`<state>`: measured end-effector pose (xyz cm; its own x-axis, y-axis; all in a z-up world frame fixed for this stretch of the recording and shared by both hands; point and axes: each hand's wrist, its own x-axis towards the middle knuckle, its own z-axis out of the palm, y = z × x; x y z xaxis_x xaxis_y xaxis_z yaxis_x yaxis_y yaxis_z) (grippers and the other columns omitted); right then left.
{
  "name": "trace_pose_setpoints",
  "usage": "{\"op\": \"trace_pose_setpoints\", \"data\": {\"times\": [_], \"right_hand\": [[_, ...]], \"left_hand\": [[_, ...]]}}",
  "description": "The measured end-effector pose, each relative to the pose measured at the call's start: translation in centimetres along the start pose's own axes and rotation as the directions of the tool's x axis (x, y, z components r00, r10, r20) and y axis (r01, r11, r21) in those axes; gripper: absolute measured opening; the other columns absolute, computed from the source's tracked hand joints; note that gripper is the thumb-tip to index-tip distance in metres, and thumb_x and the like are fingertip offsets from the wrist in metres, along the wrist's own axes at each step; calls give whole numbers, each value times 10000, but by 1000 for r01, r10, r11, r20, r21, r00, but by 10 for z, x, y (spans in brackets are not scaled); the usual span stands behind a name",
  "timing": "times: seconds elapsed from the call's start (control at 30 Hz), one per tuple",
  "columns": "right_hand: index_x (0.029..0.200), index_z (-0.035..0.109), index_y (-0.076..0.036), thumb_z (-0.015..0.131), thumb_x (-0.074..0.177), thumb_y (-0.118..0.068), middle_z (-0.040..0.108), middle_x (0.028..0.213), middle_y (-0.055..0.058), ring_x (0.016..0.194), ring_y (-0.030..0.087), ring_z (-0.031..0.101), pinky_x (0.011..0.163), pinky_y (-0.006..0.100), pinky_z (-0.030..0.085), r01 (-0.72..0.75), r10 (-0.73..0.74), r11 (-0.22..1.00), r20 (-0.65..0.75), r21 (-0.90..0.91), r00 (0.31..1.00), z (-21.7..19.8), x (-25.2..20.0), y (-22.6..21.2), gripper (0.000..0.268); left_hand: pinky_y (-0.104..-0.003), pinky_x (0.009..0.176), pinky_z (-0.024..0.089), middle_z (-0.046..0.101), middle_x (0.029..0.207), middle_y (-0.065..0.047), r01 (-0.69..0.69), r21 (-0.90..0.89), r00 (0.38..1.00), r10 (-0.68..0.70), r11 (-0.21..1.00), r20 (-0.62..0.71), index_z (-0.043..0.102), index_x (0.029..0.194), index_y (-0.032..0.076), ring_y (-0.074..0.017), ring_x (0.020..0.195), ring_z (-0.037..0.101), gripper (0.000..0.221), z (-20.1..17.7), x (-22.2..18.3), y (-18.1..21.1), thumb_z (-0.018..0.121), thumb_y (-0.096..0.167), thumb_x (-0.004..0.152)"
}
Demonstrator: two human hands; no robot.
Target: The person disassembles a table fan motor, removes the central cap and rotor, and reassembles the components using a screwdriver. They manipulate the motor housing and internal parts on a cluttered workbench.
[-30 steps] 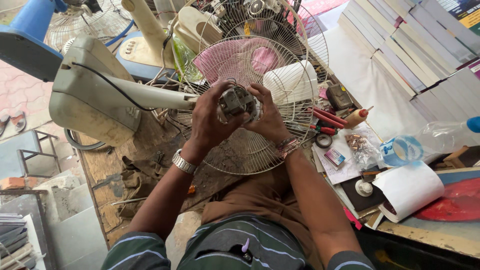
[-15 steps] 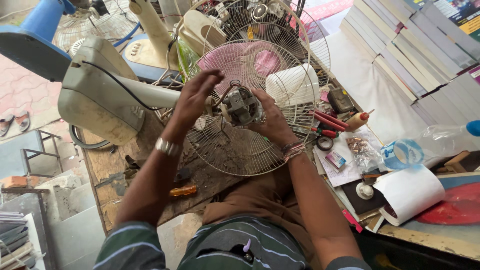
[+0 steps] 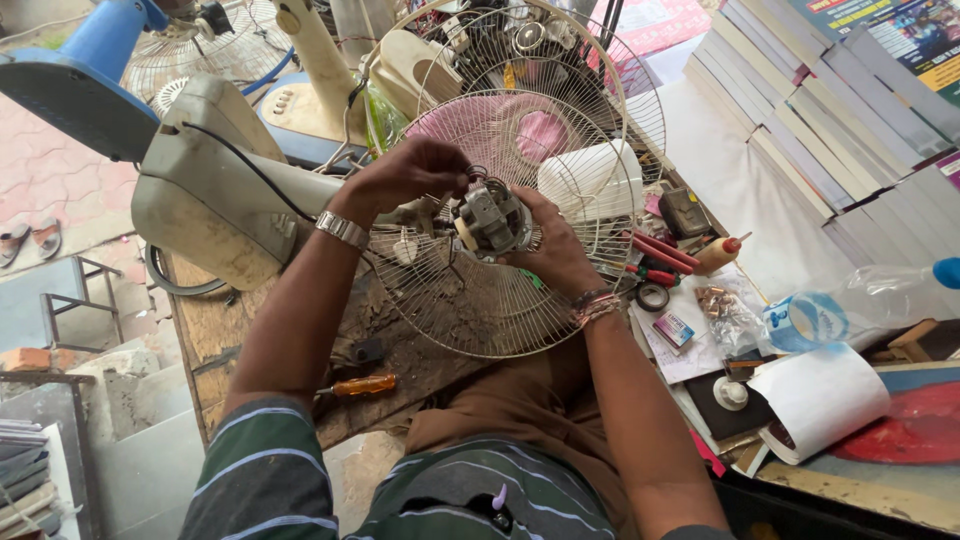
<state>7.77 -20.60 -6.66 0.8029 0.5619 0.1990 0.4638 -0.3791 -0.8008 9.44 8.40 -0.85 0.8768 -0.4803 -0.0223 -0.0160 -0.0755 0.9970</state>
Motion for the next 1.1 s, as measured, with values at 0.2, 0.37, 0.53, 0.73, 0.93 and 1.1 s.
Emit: {"op": "trace_pose_setpoints", "data": {"times": [0.2, 0.37, 0.53, 0.73, 0.93, 1.1], "right_hand": [[1539, 400, -180, 962, 623, -207, 466, 1573, 118, 1445, 283, 459, 1185, 418, 407, 43, -43, 999, -13, -5, 999, -3, 5, 8, 1074], [1550, 412, -184, 960, 664, -196, 460, 1590, 126, 1480, 292, 438, 1217, 431, 398, 116, -115, 993, -24, 15, 993, 2, 0, 10, 1042], [1547, 398, -197, 953, 658, -224, 429, 1603, 119, 1484, 286, 410, 1205, 440, 395, 36, -36, 998, 0, 58, 999, 1, 0, 9, 1048], [1545, 408, -197, 957, 663, -204, 449, 1593, 114, 1490, 290, 423, 1220, 444, 394, 90, -90, 996, -22, 22, 996, -1, 3, 6, 1039], [1536, 408, -192, 956, 640, -194, 454, 1585, 109, 1484, 286, 423, 1216, 430, 390, 58, -59, 996, 6, 69, 998, 0, 2, 6, 1050], [1541, 413, -194, 957, 630, -170, 424, 1602, 125, 1500, 297, 396, 1229, 434, 375, 71, -70, 993, -11, 90, 997, 1, 2, 5, 1062]], "left_hand": [[-311, 839, 634, 786, 1018, -75, -51, 432, 974, 141, 900, -178, 744, 1094, 54, -147, 912, 754, 198, 20, -4, 19, 711, 147, 922], [-337, 894, 636, 788, 1047, -69, -80, 347, 991, 113, 935, -75, 744, 1131, 72, -165, 946, 765, 226, 28, 1, 28, 678, 198, 955], [-359, 853, 580, 695, 980, -65, 35, 162, 999, -40, 986, 28, 688, 1180, 83, -191, 911, 659, 290, 26, 5, 32, 658, 286, 975], [-331, 809, 592, 592, 1085, -62, 1, 449, 999, -23, 893, 43, 732, 1126, 90, -183, 946, 631, 461, 33, 19, 42, 559, 491, 979], [-363, 739, 531, 582, 1033, -109, 56, 767, 995, -104, 639, 14, 775, 1061, 109, -221, 908, 578, 461, 38, 29, 46, 565, 518, 1023], [-306, 679, 530, 666, 899, -82, -203, 812, 977, 52, 547, 209, 719, 933, 53, -176, 801, 619, 321, 36, 44, 44, 641, 358, 998]]}}
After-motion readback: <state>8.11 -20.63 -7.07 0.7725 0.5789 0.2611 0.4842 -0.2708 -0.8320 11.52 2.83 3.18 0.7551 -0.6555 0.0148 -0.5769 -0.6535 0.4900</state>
